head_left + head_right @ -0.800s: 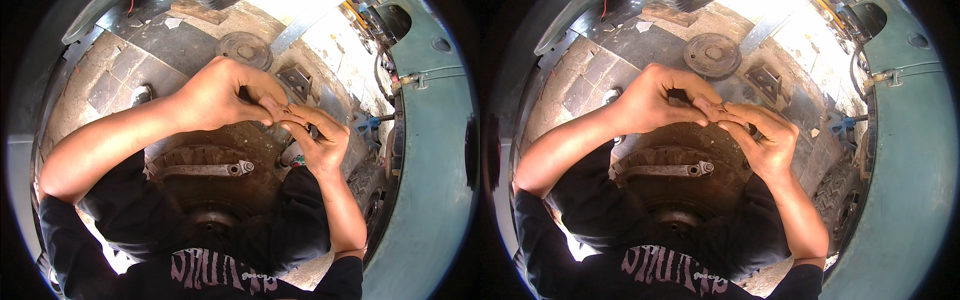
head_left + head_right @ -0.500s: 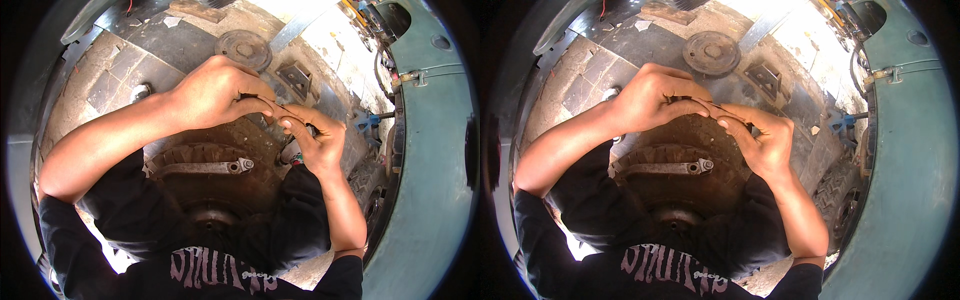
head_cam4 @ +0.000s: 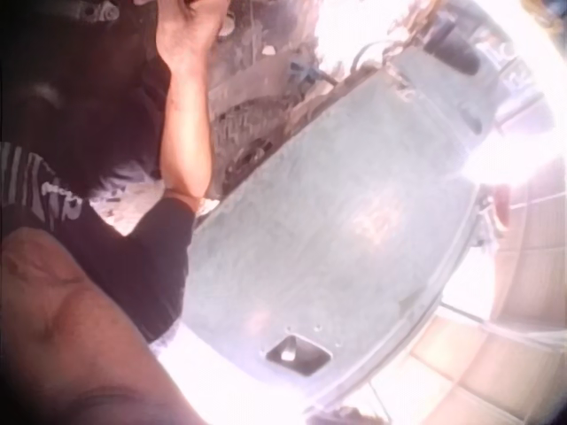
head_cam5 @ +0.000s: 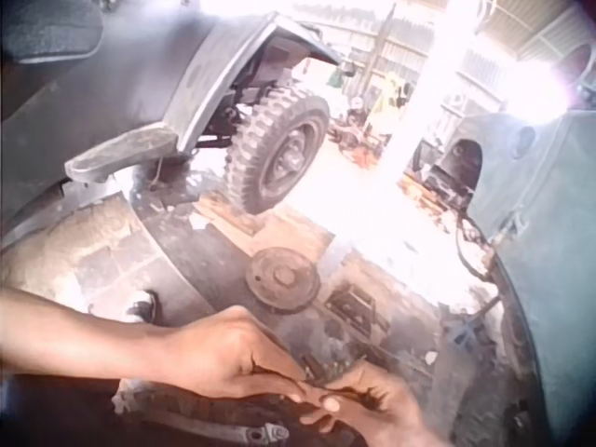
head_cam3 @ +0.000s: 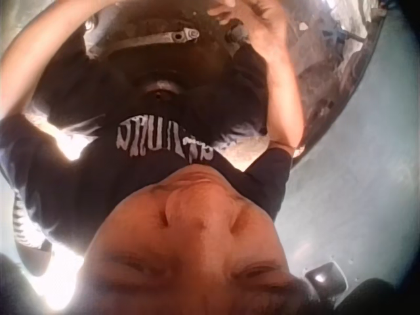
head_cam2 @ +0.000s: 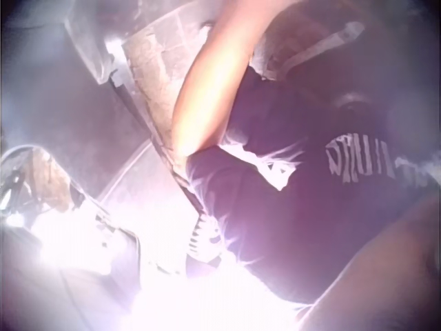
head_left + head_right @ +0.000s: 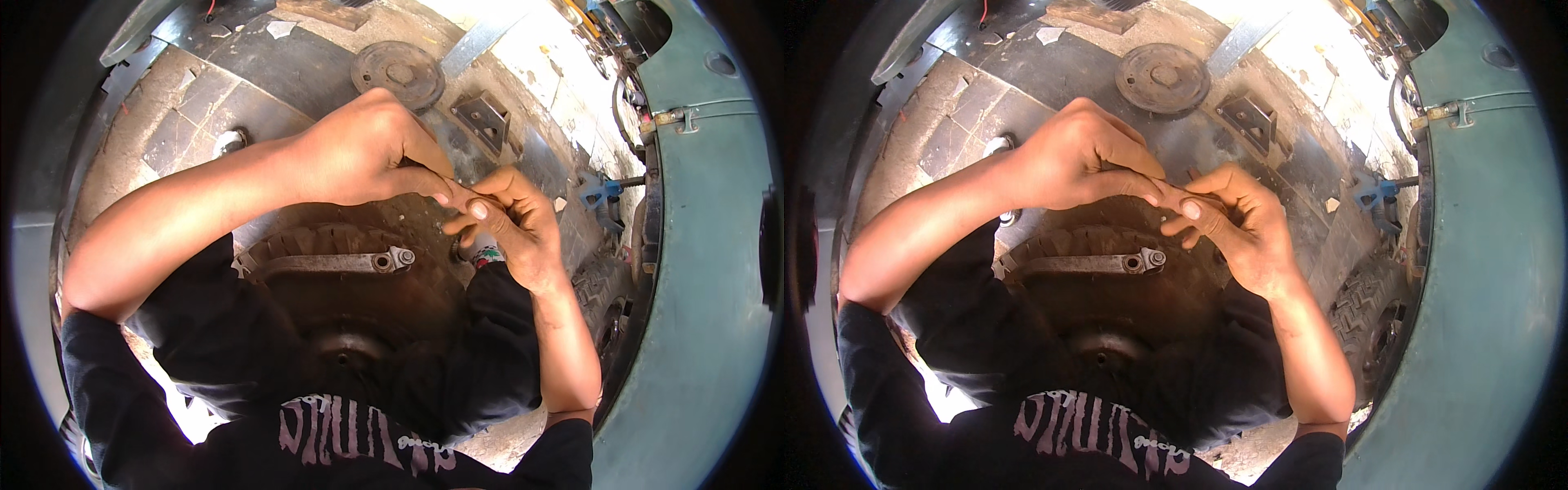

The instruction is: The person sits on the floor and uses a hammer and small metal pieces to adjust a metal bracket attached to a vehicle wheel hub. They repeatedly tap the bracket and insert small metal pieces into its holes.

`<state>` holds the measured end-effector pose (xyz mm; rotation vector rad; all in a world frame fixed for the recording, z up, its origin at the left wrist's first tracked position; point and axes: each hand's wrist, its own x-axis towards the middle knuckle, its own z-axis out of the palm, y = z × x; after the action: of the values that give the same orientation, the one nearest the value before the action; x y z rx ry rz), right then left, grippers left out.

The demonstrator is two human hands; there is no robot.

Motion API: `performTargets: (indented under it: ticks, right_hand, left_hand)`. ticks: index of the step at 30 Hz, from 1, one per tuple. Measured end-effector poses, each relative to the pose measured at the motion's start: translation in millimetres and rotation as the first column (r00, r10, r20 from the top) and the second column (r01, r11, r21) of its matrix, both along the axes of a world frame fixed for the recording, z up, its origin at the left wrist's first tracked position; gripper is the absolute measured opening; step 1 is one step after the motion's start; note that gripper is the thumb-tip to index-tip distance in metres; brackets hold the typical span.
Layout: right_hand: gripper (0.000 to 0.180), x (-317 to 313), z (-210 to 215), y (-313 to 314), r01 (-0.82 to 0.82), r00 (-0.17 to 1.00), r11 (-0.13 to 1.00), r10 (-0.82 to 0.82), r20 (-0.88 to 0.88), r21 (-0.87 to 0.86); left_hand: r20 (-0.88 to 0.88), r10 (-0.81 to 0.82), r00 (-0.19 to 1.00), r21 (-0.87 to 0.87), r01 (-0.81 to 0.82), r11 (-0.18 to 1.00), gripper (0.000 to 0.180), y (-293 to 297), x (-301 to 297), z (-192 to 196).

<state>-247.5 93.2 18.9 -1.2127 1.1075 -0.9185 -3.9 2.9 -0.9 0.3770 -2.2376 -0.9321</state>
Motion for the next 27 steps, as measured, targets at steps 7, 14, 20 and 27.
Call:
performTargets:
  ticks: [7, 14, 20, 27]
  right_hand:
    - [0.028, 2, -12, 23, 0.06, 0.978, 0.994, -0.078, -0.194, -0.096]
    - [0.017, -19, -77, 69, 0.273, 0.871, 0.902, -0.379, -0.312, -0.333]
    - [0.014, -1, -209, 140, 0.61, 0.633, 0.755, -0.646, -0.427, -0.239]
    - [0.022, 6, -237, 136, 0.173, 0.628, 0.764, -0.572, -0.528, -0.622]
  left_hand:
    - [0.04, 0.03, 0.999, -0.103, -0.026, 0.994, 0.017, 19, -9, -10]
    - [0.505, 0.086, 0.859, -0.048, -0.071, 0.996, 0.027, 21, -4, -38]
    - [0.66, -0.074, 0.748, 0.111, 0.0, 0.994, 0.049, 54, -1, -102]
    - [0.81, -0.165, 0.563, 0.224, -0.036, 0.974, 0.066, 75, -15, -136]
